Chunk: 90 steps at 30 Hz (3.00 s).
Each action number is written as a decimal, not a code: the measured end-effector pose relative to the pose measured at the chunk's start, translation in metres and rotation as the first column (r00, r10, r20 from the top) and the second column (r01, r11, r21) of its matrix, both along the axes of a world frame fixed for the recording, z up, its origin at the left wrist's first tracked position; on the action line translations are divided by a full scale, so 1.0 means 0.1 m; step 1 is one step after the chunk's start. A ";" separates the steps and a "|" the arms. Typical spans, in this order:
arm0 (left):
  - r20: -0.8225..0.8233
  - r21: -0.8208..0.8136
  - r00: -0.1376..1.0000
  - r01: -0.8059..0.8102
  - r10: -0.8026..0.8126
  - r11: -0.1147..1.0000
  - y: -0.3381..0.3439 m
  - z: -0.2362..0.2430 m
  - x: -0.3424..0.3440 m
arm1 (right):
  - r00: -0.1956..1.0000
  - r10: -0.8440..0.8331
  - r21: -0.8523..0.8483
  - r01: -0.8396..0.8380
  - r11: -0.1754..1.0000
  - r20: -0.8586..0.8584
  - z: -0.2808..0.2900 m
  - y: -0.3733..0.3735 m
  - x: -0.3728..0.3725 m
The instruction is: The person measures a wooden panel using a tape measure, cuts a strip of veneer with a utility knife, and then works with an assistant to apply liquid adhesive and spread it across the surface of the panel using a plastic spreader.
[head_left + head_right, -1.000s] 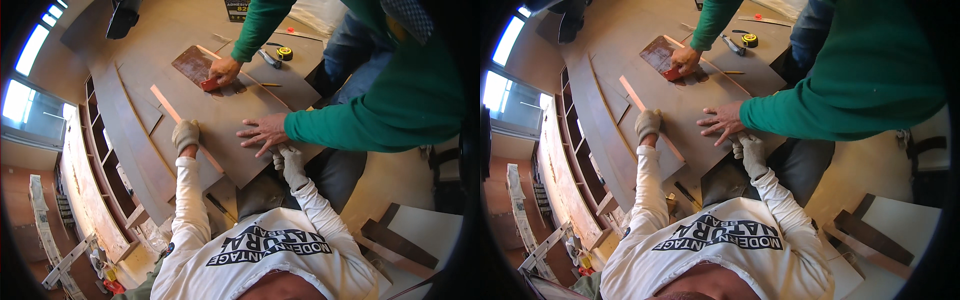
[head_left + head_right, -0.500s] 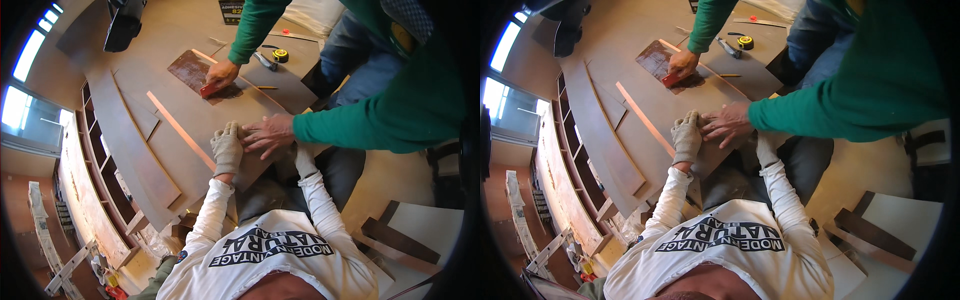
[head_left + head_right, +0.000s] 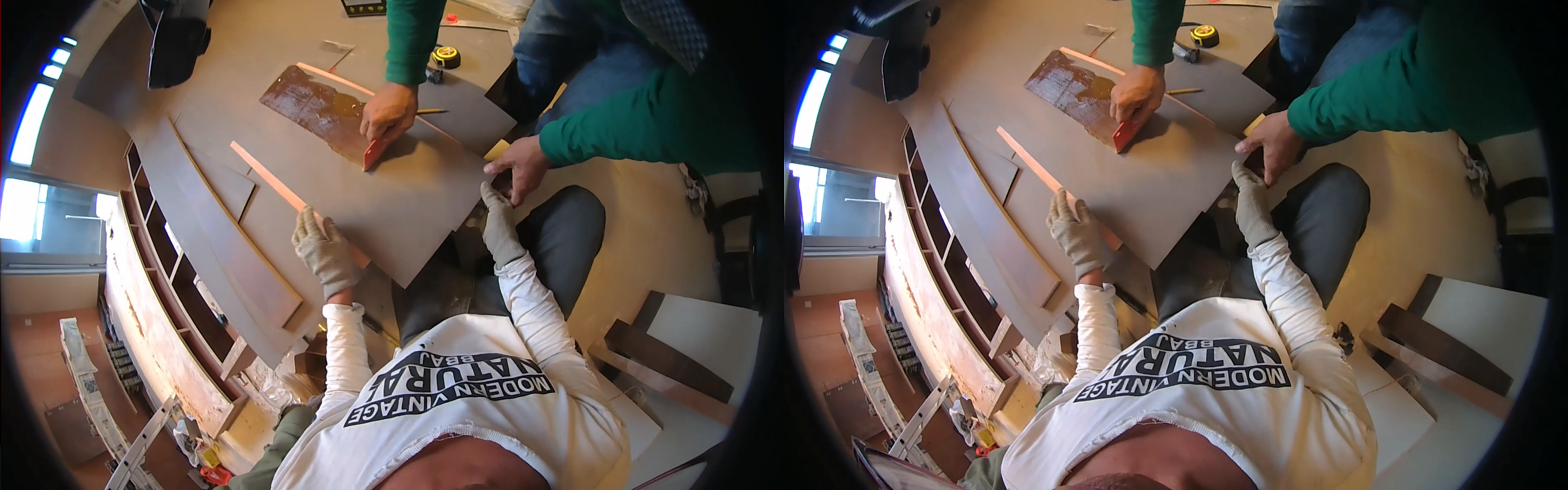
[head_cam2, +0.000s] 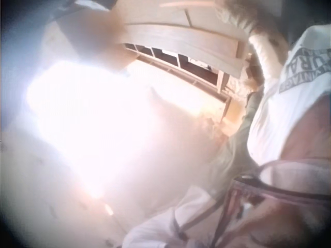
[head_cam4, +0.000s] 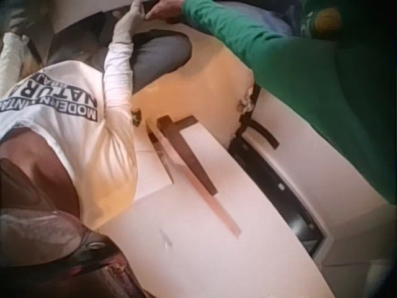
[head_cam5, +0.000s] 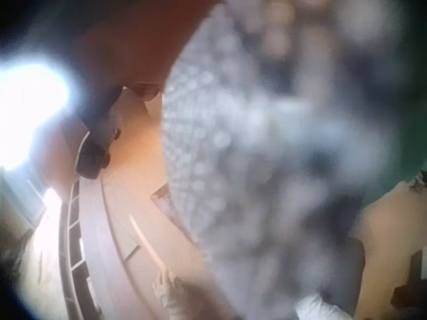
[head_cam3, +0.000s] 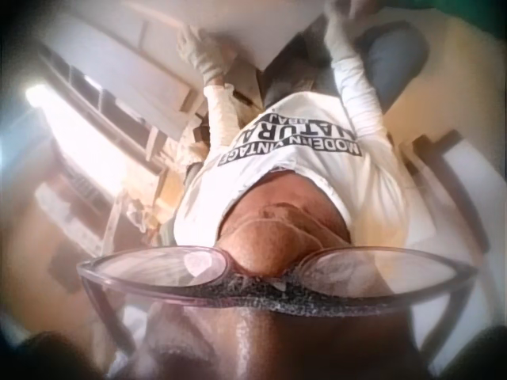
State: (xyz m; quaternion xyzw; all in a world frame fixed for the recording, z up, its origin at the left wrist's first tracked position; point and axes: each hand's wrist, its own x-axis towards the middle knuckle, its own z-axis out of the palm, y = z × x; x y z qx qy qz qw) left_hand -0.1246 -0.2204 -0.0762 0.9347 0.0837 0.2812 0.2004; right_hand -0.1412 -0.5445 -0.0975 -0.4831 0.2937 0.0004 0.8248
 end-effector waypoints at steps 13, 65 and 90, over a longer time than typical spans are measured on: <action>0.059 -0.137 0.996 0.077 -0.069 0.988 0.06 -0.27 -0.09 | 0.999 0.039 0.095 -0.040 0.995 0.013 -0.10 0.09 -0.26; -0.230 0.075 0.967 0.128 -0.108 0.989 -0.15 -0.32 -0.17 | 0.264 0.936 -0.183 -0.957 0.224 -0.232 0.04 0.39 -1.07; -0.191 0.039 0.978 0.090 -0.081 0.995 -0.22 -0.29 -0.21 | 0.282 0.914 -0.080 -0.959 0.271 -0.293 0.03 0.40 -0.99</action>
